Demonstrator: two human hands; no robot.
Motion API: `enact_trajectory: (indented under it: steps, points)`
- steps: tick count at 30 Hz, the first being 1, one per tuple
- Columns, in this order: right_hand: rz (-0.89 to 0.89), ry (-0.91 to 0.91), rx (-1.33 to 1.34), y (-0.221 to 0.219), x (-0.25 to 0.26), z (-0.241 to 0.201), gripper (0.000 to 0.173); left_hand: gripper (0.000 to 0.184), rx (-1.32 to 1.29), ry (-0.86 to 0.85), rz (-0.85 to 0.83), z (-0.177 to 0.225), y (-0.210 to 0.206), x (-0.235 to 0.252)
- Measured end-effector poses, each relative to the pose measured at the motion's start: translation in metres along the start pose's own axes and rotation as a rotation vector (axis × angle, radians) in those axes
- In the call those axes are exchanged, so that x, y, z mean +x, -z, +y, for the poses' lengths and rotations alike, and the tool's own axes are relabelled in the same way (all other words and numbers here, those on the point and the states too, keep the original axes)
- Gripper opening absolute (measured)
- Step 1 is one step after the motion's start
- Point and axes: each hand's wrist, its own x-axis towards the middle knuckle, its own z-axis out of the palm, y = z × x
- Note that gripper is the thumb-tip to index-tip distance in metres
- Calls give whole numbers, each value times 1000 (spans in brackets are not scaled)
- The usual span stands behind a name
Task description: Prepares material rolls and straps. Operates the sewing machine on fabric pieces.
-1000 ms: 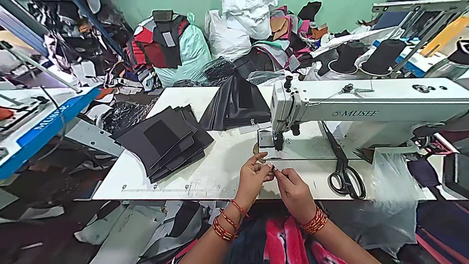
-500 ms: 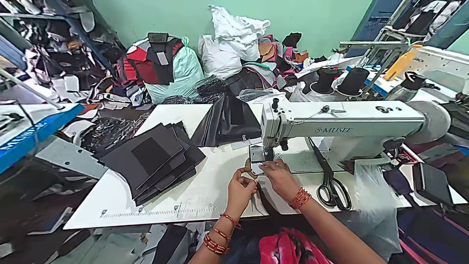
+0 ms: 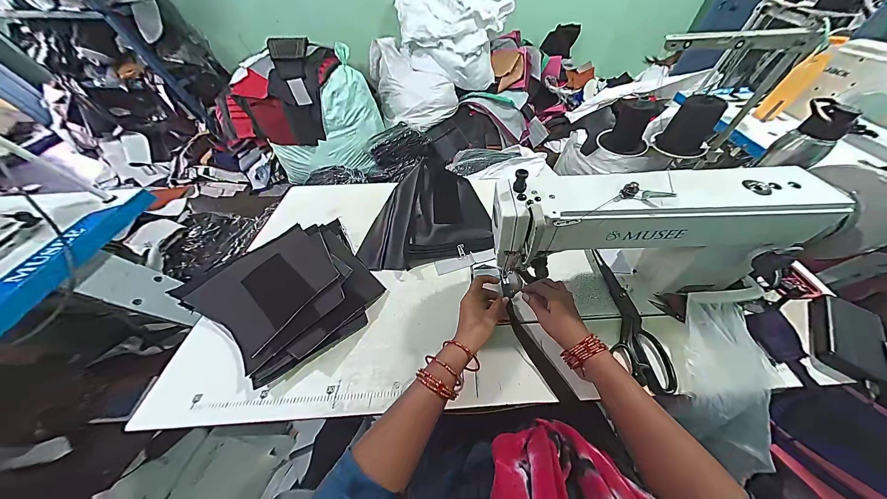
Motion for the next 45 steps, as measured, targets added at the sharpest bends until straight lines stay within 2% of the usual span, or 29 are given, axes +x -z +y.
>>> enact_trajectory:
  steps: [4,13,21,23,26,31,36,40,45]
  points:
    - [-68,-106,153,5,6,-1,28,39,-10,23,2,1,-6,8]
    - [-218,-237,209,10,5,-22,33,31,-38,-38,60,-1,-8,6]
    - [-194,-264,263,2,-3,-35,28,31,-48,-79,45,2,-5,5]
    - [-147,-250,220,-3,-6,-33,29,32,-3,-63,21,3,-1,7]
    - [-55,-222,144,-11,-10,-33,35,31,199,-40,-21,9,3,12]
    - [-15,-190,-27,-17,-13,-39,25,31,440,-101,-3,5,3,24]
    - [-67,-228,-38,-13,-12,-38,31,32,450,-198,22,-6,-6,25]
    - [-17,-91,42,-24,-11,-30,30,32,461,-289,125,-10,-2,22]
    - [-94,-60,-125,-17,-8,-29,36,25,455,-215,44,-2,-2,19]
